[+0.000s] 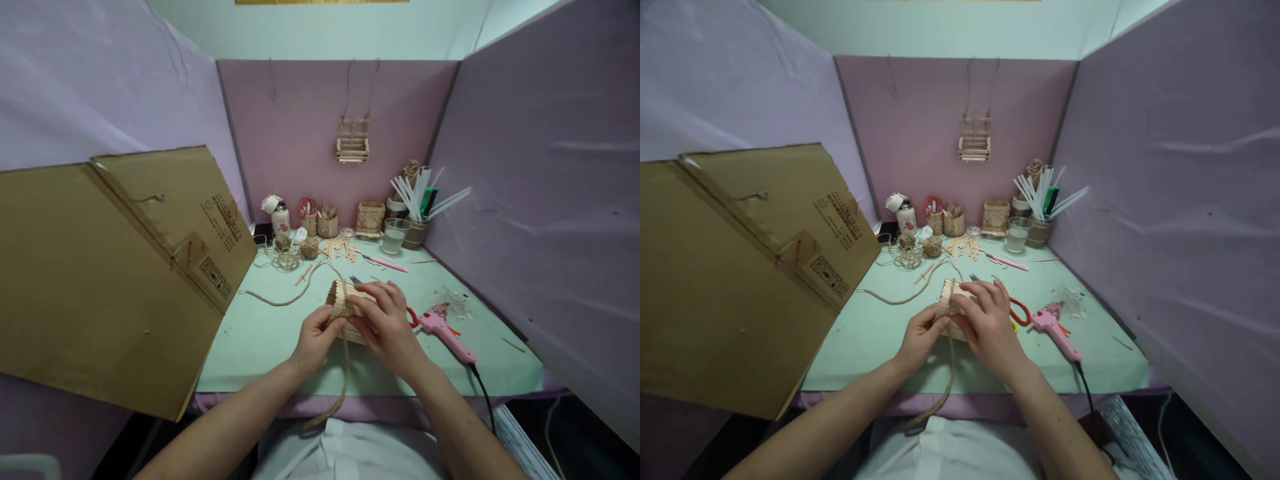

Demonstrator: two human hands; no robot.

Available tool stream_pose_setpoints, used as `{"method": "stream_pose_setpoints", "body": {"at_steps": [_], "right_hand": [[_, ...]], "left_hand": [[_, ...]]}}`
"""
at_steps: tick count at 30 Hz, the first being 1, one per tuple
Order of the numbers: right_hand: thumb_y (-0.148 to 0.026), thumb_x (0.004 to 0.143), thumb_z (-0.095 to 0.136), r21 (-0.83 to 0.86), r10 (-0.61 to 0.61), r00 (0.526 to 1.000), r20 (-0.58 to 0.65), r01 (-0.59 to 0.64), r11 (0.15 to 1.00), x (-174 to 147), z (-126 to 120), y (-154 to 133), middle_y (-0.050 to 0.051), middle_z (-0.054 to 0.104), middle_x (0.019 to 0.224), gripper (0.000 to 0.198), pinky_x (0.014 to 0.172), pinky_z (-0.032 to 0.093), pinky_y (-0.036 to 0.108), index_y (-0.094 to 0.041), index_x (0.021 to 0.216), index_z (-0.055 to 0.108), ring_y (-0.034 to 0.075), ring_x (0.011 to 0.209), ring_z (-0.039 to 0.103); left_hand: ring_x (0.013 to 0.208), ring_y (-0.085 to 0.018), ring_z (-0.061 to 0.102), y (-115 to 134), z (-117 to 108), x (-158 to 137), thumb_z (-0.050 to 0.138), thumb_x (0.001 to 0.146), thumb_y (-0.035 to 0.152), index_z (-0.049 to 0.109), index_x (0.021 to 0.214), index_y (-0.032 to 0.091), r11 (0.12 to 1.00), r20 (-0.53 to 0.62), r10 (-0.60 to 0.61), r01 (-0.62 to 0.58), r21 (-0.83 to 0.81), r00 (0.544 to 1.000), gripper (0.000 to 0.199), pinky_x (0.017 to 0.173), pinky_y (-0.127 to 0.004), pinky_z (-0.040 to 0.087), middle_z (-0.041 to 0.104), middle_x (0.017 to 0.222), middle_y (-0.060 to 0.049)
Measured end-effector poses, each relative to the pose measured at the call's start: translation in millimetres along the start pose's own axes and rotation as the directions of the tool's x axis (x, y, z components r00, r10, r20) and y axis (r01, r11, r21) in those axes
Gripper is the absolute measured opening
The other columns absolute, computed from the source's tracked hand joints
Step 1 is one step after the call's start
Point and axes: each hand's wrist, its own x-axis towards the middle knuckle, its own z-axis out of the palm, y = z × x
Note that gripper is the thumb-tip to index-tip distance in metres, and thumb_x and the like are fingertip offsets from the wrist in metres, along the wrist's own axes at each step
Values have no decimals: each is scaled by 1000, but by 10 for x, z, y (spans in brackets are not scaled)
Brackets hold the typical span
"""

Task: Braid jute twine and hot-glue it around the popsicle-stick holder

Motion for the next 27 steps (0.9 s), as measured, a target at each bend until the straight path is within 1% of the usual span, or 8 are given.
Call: {"method": "stream_pose_setpoints", "body": {"at_steps": [7,10,18,20,23,27], "right_hand": [[-20,92,56,-2,1,1000,-1,-1,1000,-2,14,1,9,61,123,24,109,30,56,-24,115,61,27,117,48],[-21,91,56,-2,2,1000,9,-2,1000,2,7,7,9,61,123,24,108,31,56,-25,115,62,27,117,49],[-19,91,56,-38,-3,999,36,5,999,64,13,32,7,63,121,28,109,28,56,-28,117,60,27,117,49],[-20,90,57,-42,3,1000,22,-2,999,66,16,15,7,62,121,30,109,27,56,-27,119,57,27,117,49],[-22,88,59,-19,37,999,-28,-37,999,15,28,-43,10,56,124,33,108,27,57,-24,120,53,28,118,47],[-19,85,60,20,85,988,-126,-83,996,-156,104,-154,11,50,125,29,105,31,58,-24,113,53,30,118,45]], "left_hand": [[87,-19,57,3,-9,1,64,85,39,71,88,15,1000,21,-2,2,-10,1000,26,82,-30,44,66,94,-7],[87,-20,57,14,-10,5,65,84,39,72,88,15,1000,21,-14,14,-21,1000,26,82,-30,44,66,90,-6],[80,-18,56,85,7,31,68,80,42,71,85,15,987,-13,-117,115,-109,993,28,78,-29,44,67,83,-4],[79,-17,57,95,3,38,69,79,41,72,85,15,981,-14,-138,135,-140,990,27,77,-28,45,67,82,-4],[80,-18,58,84,-5,42,69,79,41,73,90,15,963,-3,-183,178,-201,983,29,77,-28,45,69,85,-5],[80,-17,59,16,3,38,67,80,47,73,90,14,929,-31,-240,220,-299,970,34,78,-28,46,71,86,-6]]}}
